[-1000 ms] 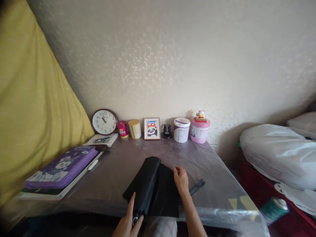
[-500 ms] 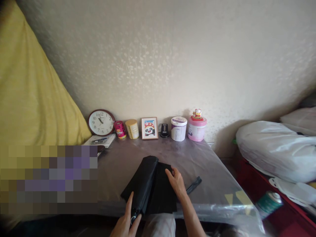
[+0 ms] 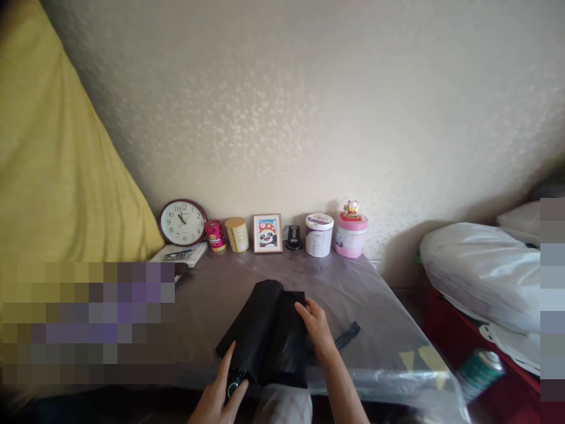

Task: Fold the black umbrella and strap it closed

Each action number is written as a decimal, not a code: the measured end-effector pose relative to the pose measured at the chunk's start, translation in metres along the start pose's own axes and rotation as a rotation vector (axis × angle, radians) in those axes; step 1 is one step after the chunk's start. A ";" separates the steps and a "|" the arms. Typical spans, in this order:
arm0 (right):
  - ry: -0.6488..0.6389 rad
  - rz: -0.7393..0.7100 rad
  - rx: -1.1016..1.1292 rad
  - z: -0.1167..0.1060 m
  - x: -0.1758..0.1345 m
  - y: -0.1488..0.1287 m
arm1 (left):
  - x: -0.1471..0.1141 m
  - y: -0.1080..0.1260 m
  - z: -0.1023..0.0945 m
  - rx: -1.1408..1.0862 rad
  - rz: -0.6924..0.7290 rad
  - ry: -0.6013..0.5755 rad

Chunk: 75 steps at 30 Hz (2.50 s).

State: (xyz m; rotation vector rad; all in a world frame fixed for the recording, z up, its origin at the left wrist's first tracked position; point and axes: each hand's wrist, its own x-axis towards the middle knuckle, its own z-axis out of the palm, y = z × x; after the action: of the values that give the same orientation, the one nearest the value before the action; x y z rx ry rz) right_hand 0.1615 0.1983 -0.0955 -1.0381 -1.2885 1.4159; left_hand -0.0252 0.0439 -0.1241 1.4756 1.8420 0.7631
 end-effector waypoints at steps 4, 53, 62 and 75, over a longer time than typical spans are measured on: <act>-0.022 0.045 0.061 0.009 0.004 -0.007 | 0.001 0.001 0.003 0.010 -0.005 -0.031; -0.260 -0.785 -0.957 0.062 0.044 0.022 | 0.004 0.000 0.003 0.089 -0.113 -0.091; -0.185 -0.884 -0.937 0.062 0.040 0.019 | 0.008 -0.007 0.005 0.039 -0.092 -0.100; 0.287 -0.282 -0.746 -0.026 0.051 0.047 | 0.003 -0.007 0.005 0.076 -0.047 -0.063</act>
State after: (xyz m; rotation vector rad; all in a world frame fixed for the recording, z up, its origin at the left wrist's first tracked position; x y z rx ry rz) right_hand 0.1717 0.2531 -0.1443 -1.4061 -1.7019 0.5343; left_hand -0.0260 0.0453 -0.1333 1.4816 1.8699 0.6234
